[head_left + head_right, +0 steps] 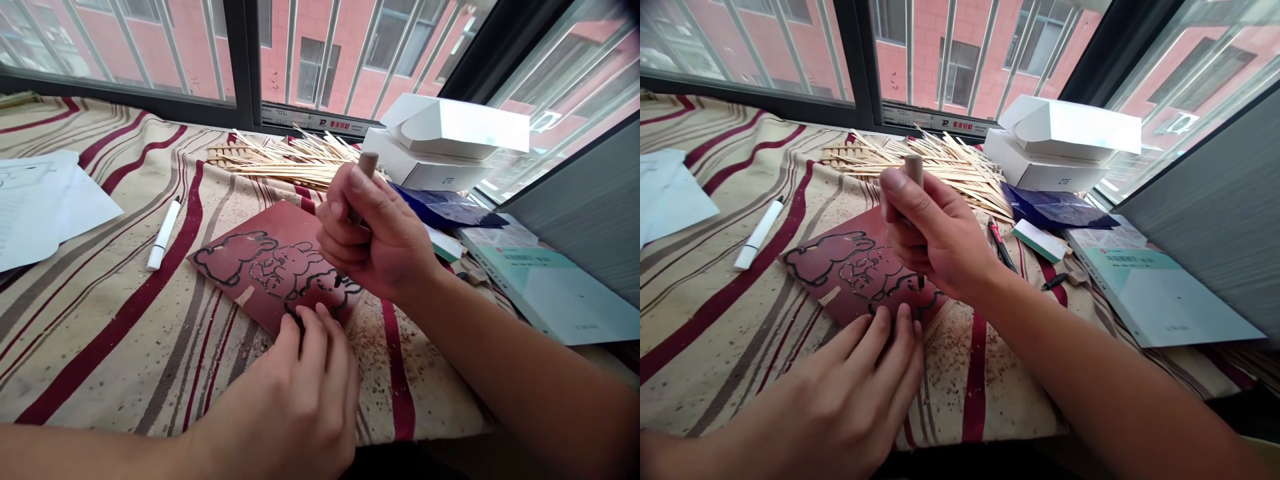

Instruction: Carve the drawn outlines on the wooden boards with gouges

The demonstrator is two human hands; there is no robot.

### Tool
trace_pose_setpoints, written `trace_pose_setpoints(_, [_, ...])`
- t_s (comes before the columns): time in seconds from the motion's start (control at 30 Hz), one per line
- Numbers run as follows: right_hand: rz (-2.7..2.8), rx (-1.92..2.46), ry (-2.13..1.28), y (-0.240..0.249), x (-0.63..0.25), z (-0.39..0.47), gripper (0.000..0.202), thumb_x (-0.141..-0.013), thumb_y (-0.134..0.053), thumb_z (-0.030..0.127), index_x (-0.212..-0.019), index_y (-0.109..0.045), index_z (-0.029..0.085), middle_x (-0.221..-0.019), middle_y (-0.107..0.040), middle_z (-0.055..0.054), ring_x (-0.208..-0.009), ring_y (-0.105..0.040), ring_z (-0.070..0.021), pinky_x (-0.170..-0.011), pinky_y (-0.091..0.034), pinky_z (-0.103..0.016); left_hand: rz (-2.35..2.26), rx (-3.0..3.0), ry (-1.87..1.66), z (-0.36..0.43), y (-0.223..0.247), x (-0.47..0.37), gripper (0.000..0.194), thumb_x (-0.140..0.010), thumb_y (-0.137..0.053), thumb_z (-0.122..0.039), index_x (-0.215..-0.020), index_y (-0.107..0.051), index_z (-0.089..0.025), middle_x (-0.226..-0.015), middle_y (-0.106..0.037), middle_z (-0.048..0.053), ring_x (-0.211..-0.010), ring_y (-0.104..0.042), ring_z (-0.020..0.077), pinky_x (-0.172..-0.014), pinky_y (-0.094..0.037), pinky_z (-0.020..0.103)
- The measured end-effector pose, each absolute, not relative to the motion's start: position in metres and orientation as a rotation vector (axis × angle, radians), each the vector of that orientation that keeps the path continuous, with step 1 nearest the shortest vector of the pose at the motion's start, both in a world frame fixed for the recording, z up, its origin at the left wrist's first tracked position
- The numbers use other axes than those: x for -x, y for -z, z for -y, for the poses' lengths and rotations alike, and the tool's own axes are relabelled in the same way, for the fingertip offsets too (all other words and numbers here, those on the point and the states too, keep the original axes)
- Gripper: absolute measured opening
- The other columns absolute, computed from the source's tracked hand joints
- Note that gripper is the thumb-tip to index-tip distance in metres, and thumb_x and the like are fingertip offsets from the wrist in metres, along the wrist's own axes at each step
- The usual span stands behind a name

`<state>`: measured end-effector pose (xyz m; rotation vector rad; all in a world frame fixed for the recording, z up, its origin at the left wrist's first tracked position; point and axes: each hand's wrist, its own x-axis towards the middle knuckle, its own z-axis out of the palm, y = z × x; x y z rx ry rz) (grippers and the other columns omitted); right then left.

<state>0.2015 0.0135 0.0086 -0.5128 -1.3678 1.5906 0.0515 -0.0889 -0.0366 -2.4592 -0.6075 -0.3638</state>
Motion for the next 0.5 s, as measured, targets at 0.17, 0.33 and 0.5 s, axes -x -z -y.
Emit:
trace_pose_setpoints(0.17, [1.343, 0.516, -1.690, -0.017, -0.189, -0.022, 0.038, -0.102, -0.054, 0.036, -0.071, -0.036, 0.022, -0.054, -0.024, 0.009, -0.044, -0.012, -0.0053, -0.038, -0.011, -0.020, 0.625, 2.453, 0.362, 0.088, 0.040, -0.052, 0.046, -0.091, -0.040, -0.017, -0.119, -0.073, -0.001, -0.120, -0.073, 0.027, -0.099, -0.074, 0.0357, -0.079, -0.055, 0.048])
trace_pose_setpoints(0.33, [1.349, 0.545, -1.597, -0.004, -0.181, -0.028, 0.046, -0.091, -0.072, 0.053, -0.078, -0.039, 0.023, -0.058, -0.032, 0.010, -0.045, -0.025, -0.0040, -0.039, -0.018, -0.019, 0.614, 2.435, 0.321, 0.090, 0.040, -0.052, 0.048, -0.090, -0.040, -0.018, -0.118, -0.074, 0.000, -0.119, -0.074, 0.026, -0.101, -0.075, 0.0350, -0.080, -0.059, 0.046])
trace_pose_setpoints(0.5, [1.375, 0.481, -1.569, 0.003, -0.181, -0.024, 0.039, -0.089, -0.075, 0.049, -0.083, -0.047, 0.023, -0.064, -0.043, 0.007, -0.049, -0.037, -0.0048, -0.039, -0.025, -0.019, 0.568, 2.391, 0.382, 0.090, 0.047, -0.052, 0.045, -0.087, -0.045, -0.019, -0.115, -0.075, 0.001, -0.114, -0.076, 0.025, -0.098, -0.076, 0.0347, -0.084, -0.059, 0.047])
